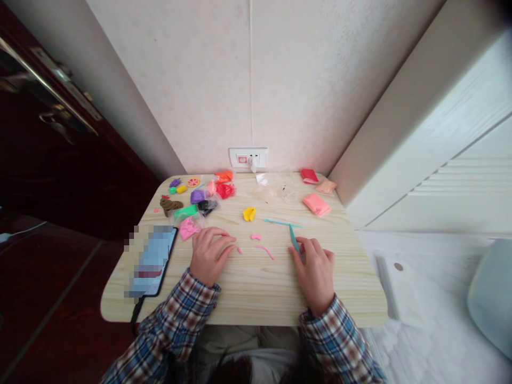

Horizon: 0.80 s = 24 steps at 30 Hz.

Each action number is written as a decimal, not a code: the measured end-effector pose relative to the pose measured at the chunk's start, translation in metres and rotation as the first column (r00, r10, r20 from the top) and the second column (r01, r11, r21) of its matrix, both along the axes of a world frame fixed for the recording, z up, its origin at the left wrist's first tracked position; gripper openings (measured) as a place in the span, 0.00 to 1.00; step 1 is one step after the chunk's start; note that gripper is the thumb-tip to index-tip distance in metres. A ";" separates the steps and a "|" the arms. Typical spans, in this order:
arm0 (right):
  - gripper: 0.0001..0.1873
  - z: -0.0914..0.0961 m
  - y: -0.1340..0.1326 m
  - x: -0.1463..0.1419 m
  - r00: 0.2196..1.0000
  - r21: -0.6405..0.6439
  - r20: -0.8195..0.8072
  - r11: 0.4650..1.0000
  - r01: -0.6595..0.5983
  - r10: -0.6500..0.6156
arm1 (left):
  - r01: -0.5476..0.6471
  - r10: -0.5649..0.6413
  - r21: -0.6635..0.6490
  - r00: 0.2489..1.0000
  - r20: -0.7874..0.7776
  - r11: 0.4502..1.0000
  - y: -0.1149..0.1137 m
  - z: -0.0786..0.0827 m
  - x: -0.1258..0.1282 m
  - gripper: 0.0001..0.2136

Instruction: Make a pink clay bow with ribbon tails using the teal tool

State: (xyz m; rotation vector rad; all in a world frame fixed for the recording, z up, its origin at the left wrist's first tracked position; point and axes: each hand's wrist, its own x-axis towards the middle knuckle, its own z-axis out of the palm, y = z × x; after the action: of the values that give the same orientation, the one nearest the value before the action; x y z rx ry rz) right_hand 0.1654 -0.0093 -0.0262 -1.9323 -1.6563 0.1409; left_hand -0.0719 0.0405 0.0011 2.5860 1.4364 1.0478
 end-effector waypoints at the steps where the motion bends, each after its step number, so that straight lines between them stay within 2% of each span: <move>1: 0.13 0.001 -0.001 0.000 1.000 0.004 0.018 1.000 0.007 -0.007 | -0.003 0.003 -0.011 1.000 0.008 1.000 0.000 -0.002 -0.002 0.07; 8: 0.12 0.004 -0.003 0.000 0.998 0.040 0.049 0.999 0.033 -0.035 | 0.070 -0.062 -0.156 0.997 0.054 0.985 -0.002 -0.007 0.015 0.03; 12: 0.13 0.004 -0.002 0.001 0.999 0.042 0.034 0.999 0.010 -0.011 | 0.132 -0.129 -0.260 0.991 0.029 0.957 0.000 -0.004 0.031 0.07; 16: 0.12 0.002 -0.003 0.003 0.999 0.050 -0.013 0.998 -0.033 0.034 | 0.169 -0.175 -0.264 0.985 0.003 0.950 0.004 -0.003 0.041 0.07; 24: 0.10 0.002 -0.002 0.003 0.995 0.055 -0.078 0.997 -0.060 0.065 | 0.174 -0.177 -0.262 0.984 0.011 0.949 0.005 -0.003 0.048 0.03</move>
State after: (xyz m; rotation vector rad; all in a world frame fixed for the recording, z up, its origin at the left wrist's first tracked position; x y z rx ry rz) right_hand 0.1688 -0.0117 -0.0237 -1.8132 -1.6521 0.1943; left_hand -0.0237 0.0455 -0.0016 2.4767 1.2236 0.7629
